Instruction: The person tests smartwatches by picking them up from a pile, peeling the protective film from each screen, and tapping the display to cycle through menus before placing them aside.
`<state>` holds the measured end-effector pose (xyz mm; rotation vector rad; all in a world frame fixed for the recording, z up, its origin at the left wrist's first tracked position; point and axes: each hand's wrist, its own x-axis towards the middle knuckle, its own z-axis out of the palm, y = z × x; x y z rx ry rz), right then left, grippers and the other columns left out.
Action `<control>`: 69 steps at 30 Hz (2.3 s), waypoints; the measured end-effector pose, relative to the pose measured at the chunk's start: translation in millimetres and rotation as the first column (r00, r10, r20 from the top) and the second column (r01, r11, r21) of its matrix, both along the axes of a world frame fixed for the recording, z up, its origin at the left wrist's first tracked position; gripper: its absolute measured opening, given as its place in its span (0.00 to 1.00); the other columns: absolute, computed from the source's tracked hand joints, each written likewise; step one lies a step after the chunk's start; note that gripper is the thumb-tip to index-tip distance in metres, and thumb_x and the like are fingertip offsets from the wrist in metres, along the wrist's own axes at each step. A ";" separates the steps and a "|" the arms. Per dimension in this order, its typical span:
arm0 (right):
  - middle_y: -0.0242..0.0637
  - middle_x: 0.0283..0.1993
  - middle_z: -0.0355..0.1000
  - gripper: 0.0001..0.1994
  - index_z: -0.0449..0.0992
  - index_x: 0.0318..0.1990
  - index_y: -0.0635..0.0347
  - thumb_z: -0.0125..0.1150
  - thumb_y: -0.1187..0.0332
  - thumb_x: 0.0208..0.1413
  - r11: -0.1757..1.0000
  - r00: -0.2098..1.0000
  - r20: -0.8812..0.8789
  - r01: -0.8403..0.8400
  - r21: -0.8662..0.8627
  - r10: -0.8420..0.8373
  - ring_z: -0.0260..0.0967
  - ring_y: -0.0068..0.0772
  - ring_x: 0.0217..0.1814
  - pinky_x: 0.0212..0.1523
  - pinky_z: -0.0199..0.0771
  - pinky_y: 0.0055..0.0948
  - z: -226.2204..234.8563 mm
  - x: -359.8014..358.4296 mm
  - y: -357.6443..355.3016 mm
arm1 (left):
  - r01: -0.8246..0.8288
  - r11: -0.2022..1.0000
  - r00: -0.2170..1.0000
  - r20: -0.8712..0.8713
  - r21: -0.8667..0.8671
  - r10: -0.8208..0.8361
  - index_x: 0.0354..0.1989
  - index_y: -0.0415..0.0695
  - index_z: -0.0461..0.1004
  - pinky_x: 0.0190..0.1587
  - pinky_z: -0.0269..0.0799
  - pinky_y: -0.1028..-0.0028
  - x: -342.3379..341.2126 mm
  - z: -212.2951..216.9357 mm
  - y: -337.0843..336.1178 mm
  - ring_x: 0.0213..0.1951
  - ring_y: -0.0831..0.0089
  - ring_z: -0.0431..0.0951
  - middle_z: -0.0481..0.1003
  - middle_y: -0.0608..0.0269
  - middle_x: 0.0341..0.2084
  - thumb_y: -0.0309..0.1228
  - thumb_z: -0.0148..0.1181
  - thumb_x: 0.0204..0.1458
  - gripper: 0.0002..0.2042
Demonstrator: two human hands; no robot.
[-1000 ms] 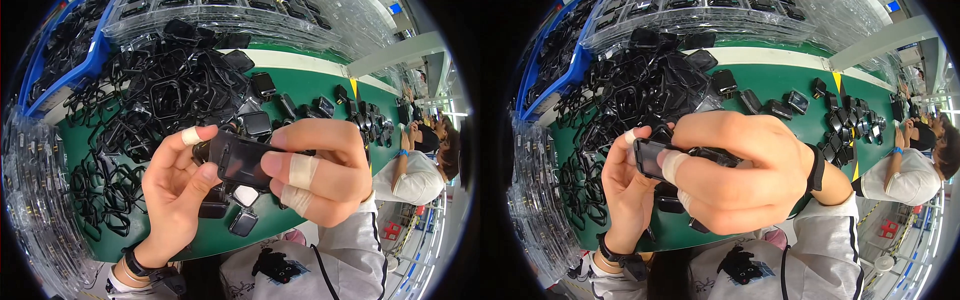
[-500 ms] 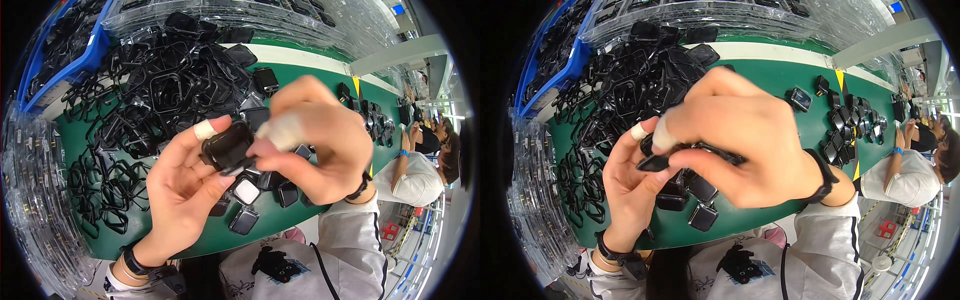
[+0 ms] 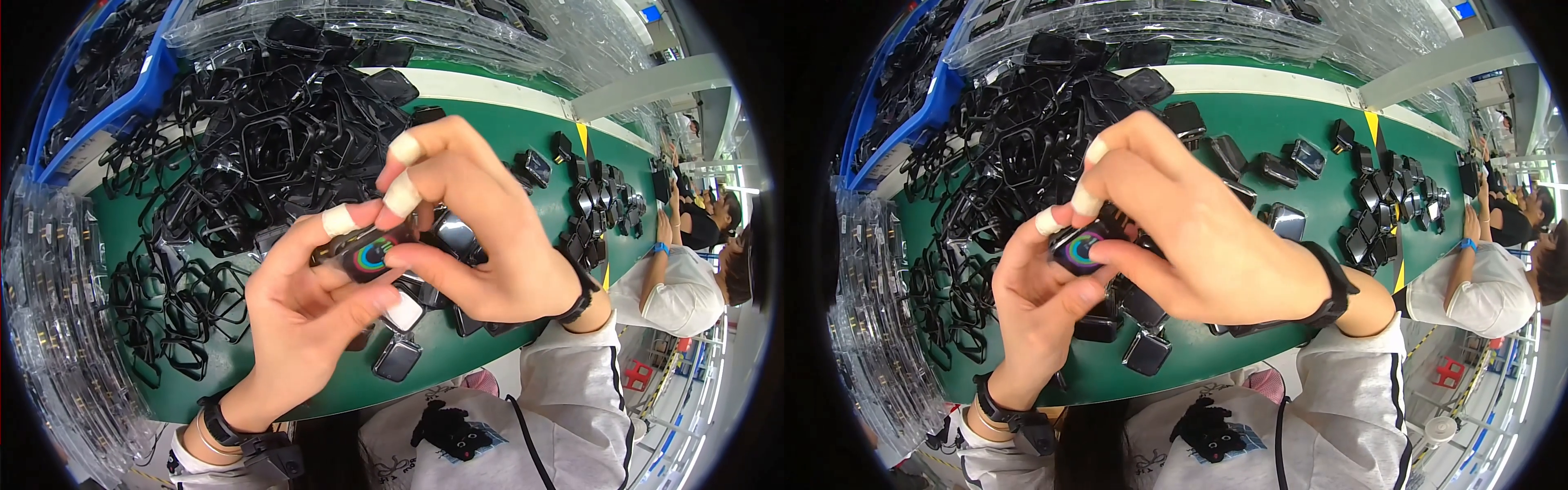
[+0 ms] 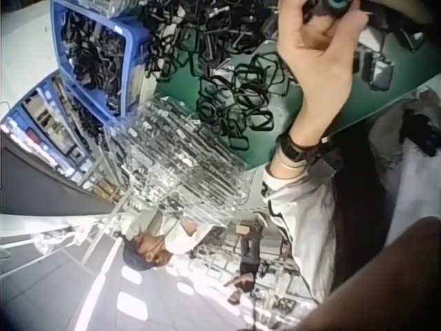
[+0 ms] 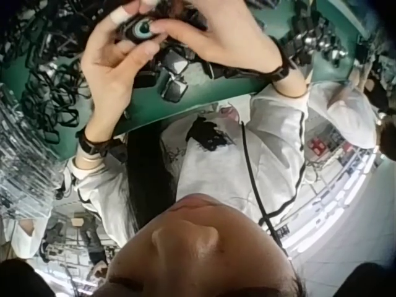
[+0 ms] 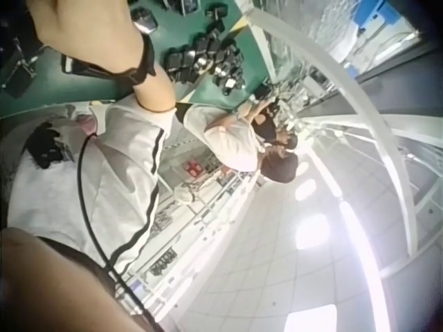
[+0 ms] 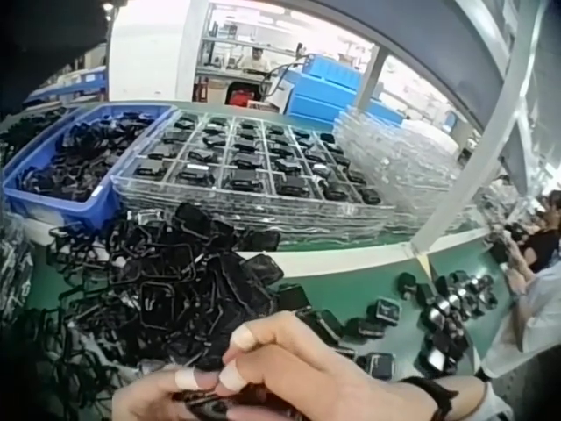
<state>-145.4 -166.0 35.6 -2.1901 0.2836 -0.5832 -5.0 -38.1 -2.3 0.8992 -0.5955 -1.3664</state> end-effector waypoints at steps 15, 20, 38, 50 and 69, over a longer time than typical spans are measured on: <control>0.42 0.32 0.69 0.10 0.71 0.34 0.66 0.64 0.78 0.44 0.999 0.986 0.161 0.052 -0.004 -0.050 0.67 0.36 0.31 0.32 0.68 0.29 -22.5 3.6 15.3 | -0.270 0.930 0.881 0.326 -0.250 0.344 0.41 0.33 0.66 0.31 0.76 0.78 -5.1 -16.6 3.4 0.30 0.73 0.75 0.69 0.57 0.34 0.19 0.60 0.48 0.13; 0.42 0.32 0.67 0.11 0.70 0.35 0.66 0.65 0.77 0.43 1.000 0.974 0.227 0.024 0.008 -0.025 0.66 0.34 0.33 0.33 0.67 0.27 -25.9 7.2 24.0 | -0.235 0.921 0.869 0.356 -0.312 0.343 0.32 0.33 0.72 0.32 0.61 0.81 7.4 -11.4 6.6 0.28 0.77 0.66 0.68 0.63 0.26 0.19 0.63 0.43 0.08; 0.41 0.38 0.64 0.18 0.66 0.41 0.65 0.66 0.72 0.43 0.992 0.998 0.023 -0.063 -0.111 0.066 0.64 0.41 0.40 0.41 0.65 0.33 3.6 0.4 21.8 | -0.126 0.836 0.472 0.709 -0.533 0.523 0.43 0.34 0.69 0.27 0.70 0.80 0.9 -6.6 1.3 0.25 0.74 0.74 0.74 0.55 0.29 0.08 0.56 0.38 0.20; 0.43 0.32 0.66 0.11 0.69 0.32 0.67 0.62 0.80 0.38 0.947 0.979 0.180 0.150 -0.285 -0.100 0.63 0.45 0.31 0.29 0.66 0.34 -14.1 -19.4 52.6 | 0.049 0.835 0.444 0.761 -0.549 0.474 0.31 0.37 0.67 0.28 0.69 0.70 -9.3 -2.7 22.2 0.26 0.59 0.73 0.72 0.54 0.24 0.13 0.60 0.38 0.12; 0.41 0.37 0.66 0.18 0.73 0.41 0.62 0.67 0.75 0.39 0.665 0.501 -0.438 0.531 -0.526 -0.746 0.68 0.41 0.37 0.37 0.68 0.34 -5.5 -187.1 5.6 | 0.127 0.981 0.672 0.740 -0.149 0.025 0.34 0.34 0.68 0.34 0.72 0.78 -22.6 -0.4 12.6 0.30 0.70 0.77 0.74 0.56 0.29 0.14 0.53 0.47 0.07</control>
